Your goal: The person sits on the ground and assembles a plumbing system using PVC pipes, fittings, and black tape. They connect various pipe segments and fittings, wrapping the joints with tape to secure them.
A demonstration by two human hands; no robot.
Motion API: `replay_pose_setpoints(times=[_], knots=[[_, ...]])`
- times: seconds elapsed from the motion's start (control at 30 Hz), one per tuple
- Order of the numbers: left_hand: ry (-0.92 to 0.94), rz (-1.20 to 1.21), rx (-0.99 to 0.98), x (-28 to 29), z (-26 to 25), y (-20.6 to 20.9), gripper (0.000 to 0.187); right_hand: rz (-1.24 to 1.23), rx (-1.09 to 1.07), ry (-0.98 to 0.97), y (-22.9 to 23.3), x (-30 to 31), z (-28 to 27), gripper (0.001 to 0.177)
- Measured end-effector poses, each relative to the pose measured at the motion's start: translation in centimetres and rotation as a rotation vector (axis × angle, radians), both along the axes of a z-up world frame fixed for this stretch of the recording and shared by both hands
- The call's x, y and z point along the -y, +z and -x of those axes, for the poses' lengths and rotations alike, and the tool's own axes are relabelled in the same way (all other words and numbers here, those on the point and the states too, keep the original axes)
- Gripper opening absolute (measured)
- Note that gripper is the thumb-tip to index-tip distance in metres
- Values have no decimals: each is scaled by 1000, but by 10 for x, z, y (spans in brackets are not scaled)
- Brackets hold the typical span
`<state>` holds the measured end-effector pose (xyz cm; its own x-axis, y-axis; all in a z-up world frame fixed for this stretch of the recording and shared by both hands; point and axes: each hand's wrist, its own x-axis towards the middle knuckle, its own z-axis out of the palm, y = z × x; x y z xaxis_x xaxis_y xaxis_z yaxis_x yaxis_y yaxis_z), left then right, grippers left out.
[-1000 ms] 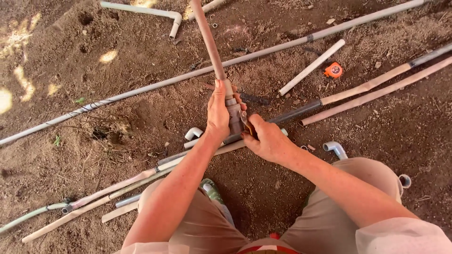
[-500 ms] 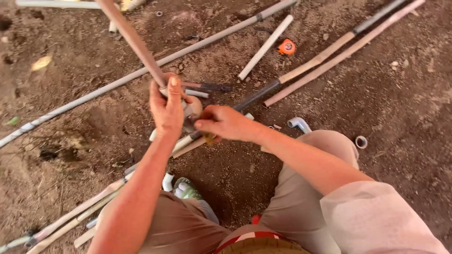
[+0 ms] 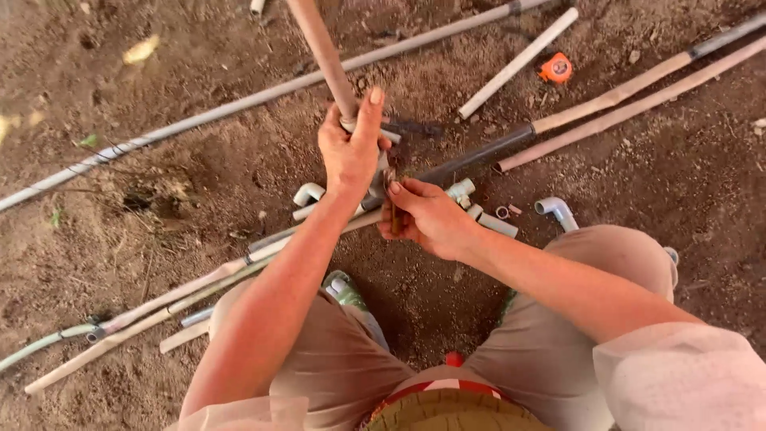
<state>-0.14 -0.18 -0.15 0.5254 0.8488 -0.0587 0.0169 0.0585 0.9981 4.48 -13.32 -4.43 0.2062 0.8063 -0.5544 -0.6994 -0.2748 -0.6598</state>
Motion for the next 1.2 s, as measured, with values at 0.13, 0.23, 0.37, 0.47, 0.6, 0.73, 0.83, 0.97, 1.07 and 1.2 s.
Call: replay_pose_setpoints(times=[0.13,0.23,0.37,0.47,0.6,0.73,0.83,0.97,1.07,1.2], knots=[[67,-148,27,12,2,2,36,52,-107,-47,32,-2,21,25],[19,-410,-179,21,1,1,32,102,-115,-172,27,-1,23,21],[-50,-243,-37,13,-8,-22,25,85,-135,-117,0,2,8,28],[-108,-280,-220,4,-9,-4,29,116,-22,-10,-33,-1,-18,32],[51,-6,-531,0,-2,13,76,268,196,205,-113,15,-56,67],[-3,-65,-531,-4,7,47,65,475,347,444,-181,56,-71,58],[-127,-91,-591,-10,9,53,53,551,713,815,-196,81,-62,40],[-593,-252,-866,-29,16,27,54,477,1404,1075,-95,65,-49,38],[-818,-295,-1061,-52,39,-9,60,361,1120,926,39,47,-61,35],[-722,-422,-1457,-97,105,-104,63,225,1191,535,78,71,-86,40]])
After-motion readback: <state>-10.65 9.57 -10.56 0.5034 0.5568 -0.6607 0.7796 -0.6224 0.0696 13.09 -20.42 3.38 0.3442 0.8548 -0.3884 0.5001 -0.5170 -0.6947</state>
